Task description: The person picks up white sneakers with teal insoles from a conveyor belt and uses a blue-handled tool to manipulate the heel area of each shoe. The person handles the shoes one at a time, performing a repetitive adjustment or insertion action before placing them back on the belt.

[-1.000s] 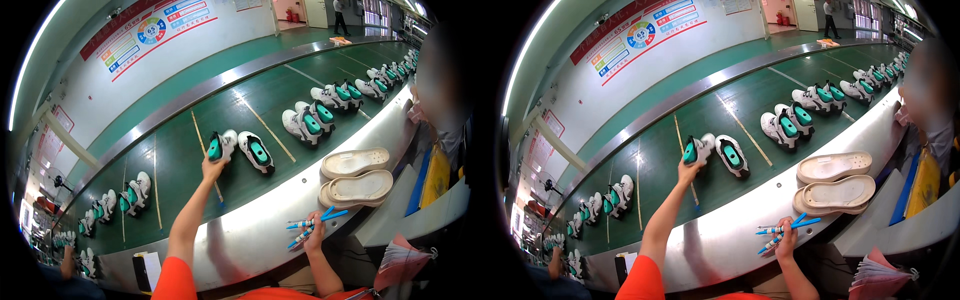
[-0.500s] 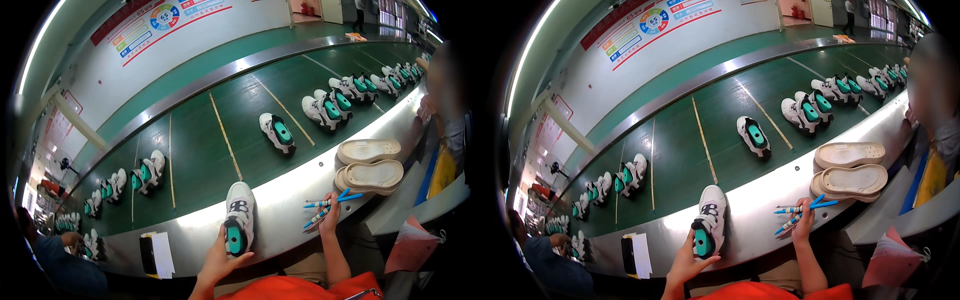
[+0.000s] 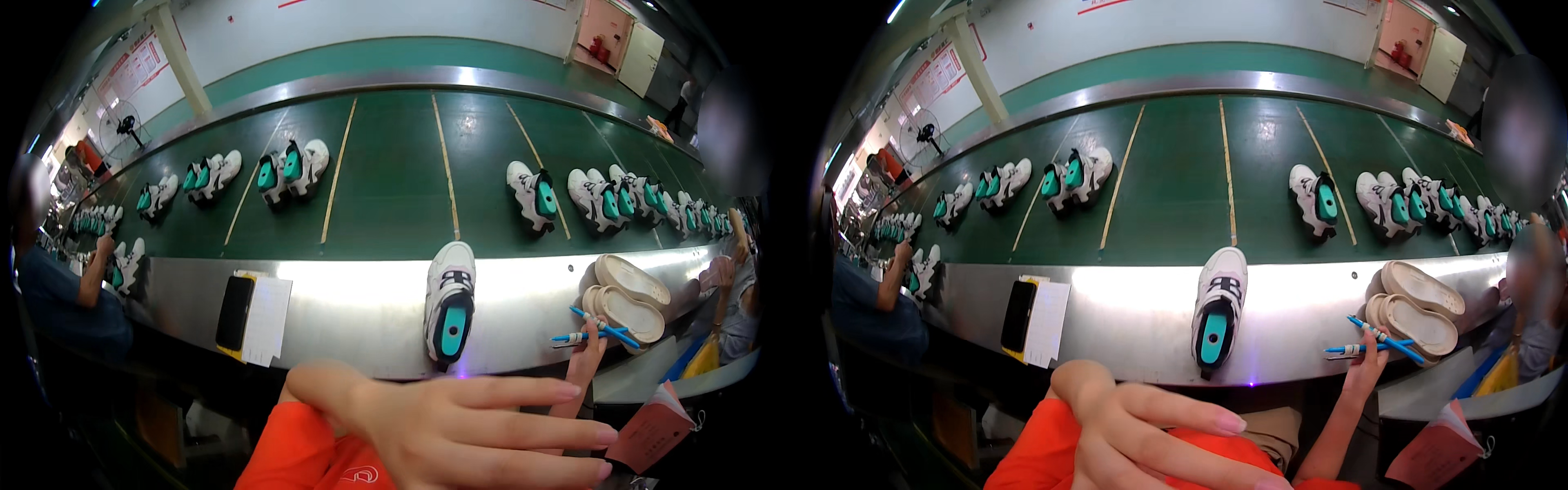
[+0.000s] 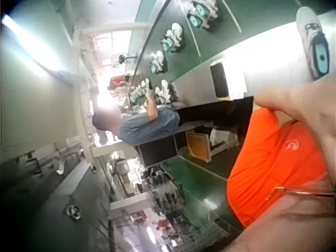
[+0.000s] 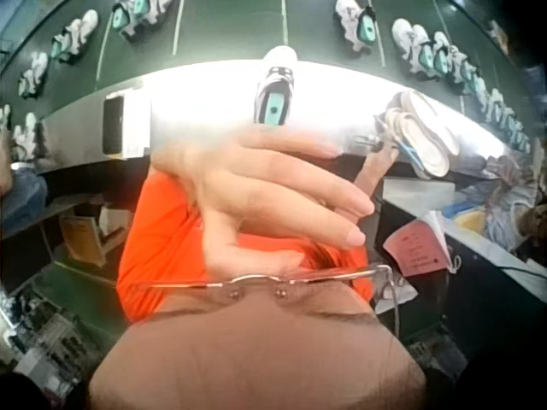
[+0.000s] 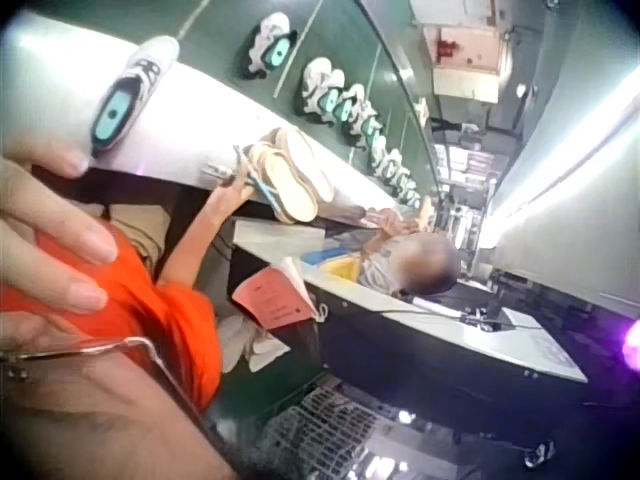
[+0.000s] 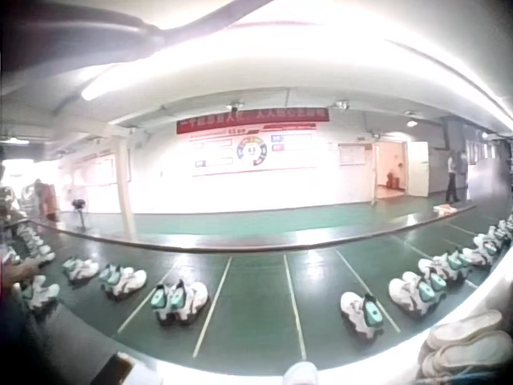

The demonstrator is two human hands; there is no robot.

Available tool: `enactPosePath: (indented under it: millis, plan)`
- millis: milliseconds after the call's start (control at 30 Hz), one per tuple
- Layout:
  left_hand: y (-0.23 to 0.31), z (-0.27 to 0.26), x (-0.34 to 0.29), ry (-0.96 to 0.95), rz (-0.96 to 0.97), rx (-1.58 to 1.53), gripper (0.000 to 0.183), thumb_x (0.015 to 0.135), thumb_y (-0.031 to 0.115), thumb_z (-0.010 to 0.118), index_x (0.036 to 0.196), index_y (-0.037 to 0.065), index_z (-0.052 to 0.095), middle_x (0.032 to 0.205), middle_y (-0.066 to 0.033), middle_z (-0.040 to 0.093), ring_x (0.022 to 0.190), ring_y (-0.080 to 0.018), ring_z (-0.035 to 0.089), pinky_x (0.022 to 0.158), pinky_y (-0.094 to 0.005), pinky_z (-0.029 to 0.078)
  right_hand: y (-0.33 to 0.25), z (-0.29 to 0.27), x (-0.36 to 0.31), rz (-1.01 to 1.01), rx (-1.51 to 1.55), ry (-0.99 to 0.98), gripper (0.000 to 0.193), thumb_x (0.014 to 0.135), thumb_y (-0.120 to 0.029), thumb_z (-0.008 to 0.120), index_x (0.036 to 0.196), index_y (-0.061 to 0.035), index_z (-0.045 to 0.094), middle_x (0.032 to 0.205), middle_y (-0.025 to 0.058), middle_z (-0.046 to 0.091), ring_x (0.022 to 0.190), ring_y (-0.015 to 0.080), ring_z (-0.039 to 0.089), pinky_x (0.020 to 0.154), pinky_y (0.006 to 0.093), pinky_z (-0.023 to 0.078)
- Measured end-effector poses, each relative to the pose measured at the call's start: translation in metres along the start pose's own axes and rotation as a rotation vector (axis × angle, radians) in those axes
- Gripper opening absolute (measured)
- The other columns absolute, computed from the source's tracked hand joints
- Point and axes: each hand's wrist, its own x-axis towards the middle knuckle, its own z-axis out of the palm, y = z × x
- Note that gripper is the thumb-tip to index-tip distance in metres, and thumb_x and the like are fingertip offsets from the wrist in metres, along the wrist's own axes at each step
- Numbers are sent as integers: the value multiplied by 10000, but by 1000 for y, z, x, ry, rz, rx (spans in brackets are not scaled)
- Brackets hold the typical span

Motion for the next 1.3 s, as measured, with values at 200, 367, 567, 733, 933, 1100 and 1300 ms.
enactPosePath:
  millis: [200,367,567,733,933,1100,1300]
  plan:
    - [-82,3,-60,144,-400,362,241,743,183,662,947,69,605,928,-77,632,845,-217,617,685,-284,490,2,-12,-31,59,-19,-45,387,796,22,565,1155,-71,454,933,-10,490,809,59,485,692,193,408]
    - [-193,15,-195,213,-1447,305,484,687,396,719,957,12,599,939,-130,621,880,-217,597,774,-302,463,-8,22,-61,31,-51,-11,320,803,19,557,1084,-108,471,908,-19,479,780,44,466,679,179,398]
    - [-189,25,-217,81,-1726,26,470,670,426,727,831,-10,660,780,-101,647,704,-165,621,675,-276,483,-19,47,-82,-101,-89,40,301,807,6,560,1052,-131,451,869,-32,460,721,28,430,590,158,374]
    - [-128,13,-145,376,-1394,-3,351,619,210,796,887,25,666,818,-74,654,726,-132,618,685,-250,494,-24,68,-95,-271,-83,49,292,796,18,551,1023,-111,421,798,-26,395,696,52,387,604,188,365]
    - [-41,31,-101,255,-959,225,374,599,156,802,935,65,663,814,-94,663,705,-205,652,629,-266,504,-38,108,-118,-649,-137,-24,229,773,-124,494,943,-90,344,866,27,314,636,78,329,611,172,297]
    - [-28,40,-95,241,-902,289,373,583,123,804,916,51,653,812,-87,662,696,-209,647,620,-266,504,-30,131,-135,-907,323,-149,258,712,29,557,817,-77,346,844,52,328,608,118,367,539,186,341]
    - [-30,31,-108,258,-951,314,438,532,83,836,925,27,650,832,-94,662,733,-171,651,661,-242,512,-9,168,-138,-1167,585,-377,355,669,148,587,874,-74,401,835,79,356,500,167,437,321,297,466]
